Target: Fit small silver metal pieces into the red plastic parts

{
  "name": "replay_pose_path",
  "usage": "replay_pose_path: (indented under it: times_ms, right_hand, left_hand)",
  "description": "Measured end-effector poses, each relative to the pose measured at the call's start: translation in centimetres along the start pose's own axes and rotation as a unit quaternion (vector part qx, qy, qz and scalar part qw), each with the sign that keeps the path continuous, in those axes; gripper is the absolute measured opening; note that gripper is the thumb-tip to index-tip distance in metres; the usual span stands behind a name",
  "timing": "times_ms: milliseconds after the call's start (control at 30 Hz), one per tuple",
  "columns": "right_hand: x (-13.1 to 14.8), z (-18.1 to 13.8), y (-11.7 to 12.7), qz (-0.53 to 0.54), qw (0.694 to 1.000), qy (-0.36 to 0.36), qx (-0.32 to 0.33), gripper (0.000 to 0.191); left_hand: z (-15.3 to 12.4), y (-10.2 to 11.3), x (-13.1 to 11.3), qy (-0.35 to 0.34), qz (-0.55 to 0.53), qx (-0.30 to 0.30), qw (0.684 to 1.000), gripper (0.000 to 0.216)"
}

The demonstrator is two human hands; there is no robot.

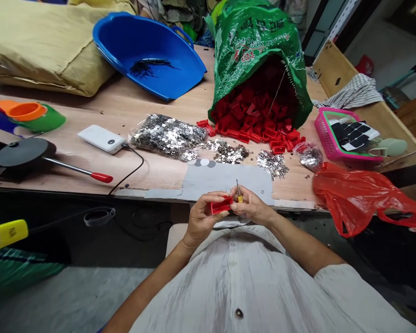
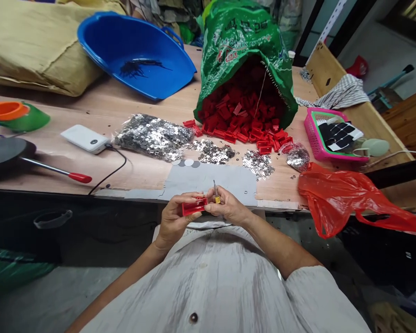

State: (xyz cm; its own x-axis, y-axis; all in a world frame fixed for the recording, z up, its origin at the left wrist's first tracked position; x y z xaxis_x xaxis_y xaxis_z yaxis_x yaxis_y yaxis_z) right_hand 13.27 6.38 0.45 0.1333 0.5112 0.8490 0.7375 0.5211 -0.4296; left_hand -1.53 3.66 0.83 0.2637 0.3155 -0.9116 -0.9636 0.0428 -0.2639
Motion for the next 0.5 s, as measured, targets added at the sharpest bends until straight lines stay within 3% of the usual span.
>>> replay_pose_path:
  times_ms: [67, 133, 167, 233, 333, 400, 500]
  right_hand:
    - [0.4, -0.3, 1.1, -0.087, 0.996, 0.01, -0.005, 0.04]
    - [1.3, -0.7, 3.7, -0.226, 0.971, 0.036, -0.068, 0.033]
    - [2.1, -0.9, 5.5, -0.307, 0.941, 0.058, -0.131, 0.026]
    - [3.9, -1.5, 9.6, -0.454, 0.843, 0.081, -0.275, 0.015]
    - [5.7, -2.1, 14.8, -0.578, 0.717, 0.064, -0.384, 0.015]
    - [6.3, -2.1, 16.7, -0.617, 0.678, 0.051, -0.396, 0.016]
    - [6.5, -1.9, 17.6, -0.638, 0.658, 0.028, -0.399, 0.016]
  left_hand:
    - [0.0, 0.1, 0.8, 0.062, -0.06, -0.012, 0.996, 0.029]
    - [0.0, -0.1, 1.3, 0.12, -0.112, -0.02, 0.986, 0.029]
    - [-0.1, -0.2, 1.5, 0.145, -0.132, -0.024, 0.98, 0.03]
    - [-0.3, -0.3, 1.5, 0.182, -0.154, -0.038, 0.97, 0.033]
    - [-0.4, -0.4, 1.5, 0.212, -0.16, -0.054, 0.963, 0.042]
    - [-0.4, -0.5, 1.6, 0.222, -0.165, -0.053, 0.96, 0.047]
    - [-0.4, -0.8, 1.7, 0.229, -0.179, -0.05, 0.956, 0.051]
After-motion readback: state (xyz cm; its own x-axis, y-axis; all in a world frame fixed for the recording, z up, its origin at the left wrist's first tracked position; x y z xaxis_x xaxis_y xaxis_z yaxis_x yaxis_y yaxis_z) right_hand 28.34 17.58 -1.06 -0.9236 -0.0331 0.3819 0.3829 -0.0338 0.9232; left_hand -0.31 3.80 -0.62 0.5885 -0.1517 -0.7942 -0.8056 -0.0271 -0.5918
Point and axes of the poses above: each hand's wrist, its own z-axis towards the middle knuckle, its own y-axis out of the back of the hand, x = y × z, the point moved 4 cm from there along z, towards the middle knuckle, and after that the axes turned 6 degrees about -y, right-handed, at the moved point
